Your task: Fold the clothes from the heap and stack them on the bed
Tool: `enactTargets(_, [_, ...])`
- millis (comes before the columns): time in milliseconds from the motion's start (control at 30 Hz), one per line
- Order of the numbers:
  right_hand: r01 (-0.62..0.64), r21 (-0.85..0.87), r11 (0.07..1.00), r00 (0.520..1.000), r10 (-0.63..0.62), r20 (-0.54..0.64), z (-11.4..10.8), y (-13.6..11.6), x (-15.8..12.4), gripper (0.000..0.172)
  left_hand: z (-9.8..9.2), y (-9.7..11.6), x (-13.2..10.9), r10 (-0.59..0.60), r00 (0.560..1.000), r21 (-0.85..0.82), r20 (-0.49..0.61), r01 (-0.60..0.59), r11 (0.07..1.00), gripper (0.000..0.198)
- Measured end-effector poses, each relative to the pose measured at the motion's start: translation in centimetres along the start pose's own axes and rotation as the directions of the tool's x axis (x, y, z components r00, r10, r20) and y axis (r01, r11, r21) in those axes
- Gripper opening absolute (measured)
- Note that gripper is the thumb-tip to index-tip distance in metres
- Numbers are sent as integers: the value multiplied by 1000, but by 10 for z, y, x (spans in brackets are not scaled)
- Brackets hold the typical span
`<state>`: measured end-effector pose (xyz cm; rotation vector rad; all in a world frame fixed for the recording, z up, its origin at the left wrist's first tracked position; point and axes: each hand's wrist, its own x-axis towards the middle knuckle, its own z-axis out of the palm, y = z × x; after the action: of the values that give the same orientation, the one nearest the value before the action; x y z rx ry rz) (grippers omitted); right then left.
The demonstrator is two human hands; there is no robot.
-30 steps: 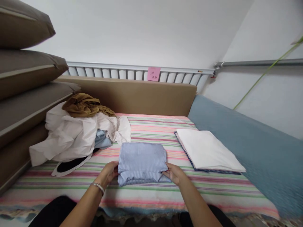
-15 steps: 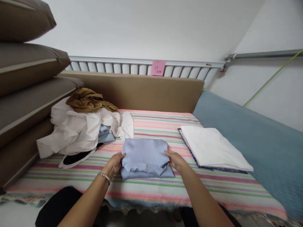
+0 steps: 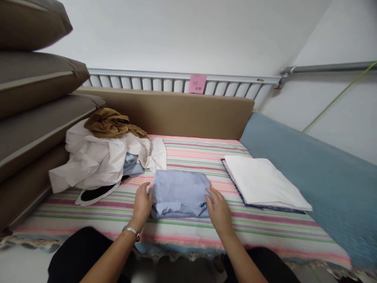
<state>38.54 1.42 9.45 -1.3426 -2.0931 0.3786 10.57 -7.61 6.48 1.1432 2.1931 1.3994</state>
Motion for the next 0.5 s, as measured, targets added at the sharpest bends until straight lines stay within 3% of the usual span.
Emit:
enactTargets(100, [205, -45, 978, 977, -207, -44, 13, -10, -20, 44, 8, -1, -14, 298, 953, 105, 46, -302, 948, 40])
enactTargets(200, [154, -75, 985, 984, -146, 98, 29, -9, -29, 46, 22, -12, -27, 399, 906, 200, 138, -420, 885, 43])
enactTargets(267, [94, -38, 995, 975, -84, 205, 35, -2, -30, 46, 28, -20, -32, 368, 912, 209, 179, -401, 892, 44])
enactTargets(333, [43, 58, 997, 975, -55, 214, 33, 6, -25, 45, 28, -25, -32, 323, 930, 160, 178, -351, 923, 43])
enactTargets(433, [-99, 261, 960, 995, 93, 35, 17, 17, -15, 48, 17, -26, -18, 134, 990, 3, 49, -135, 991, 49])
enactTargets(500, [-259, 434, 863, 952, 304, -37, 4, 23, -13, 50, 7, -26, -4, -59, 998, -112, -6, 58, 992, 56])
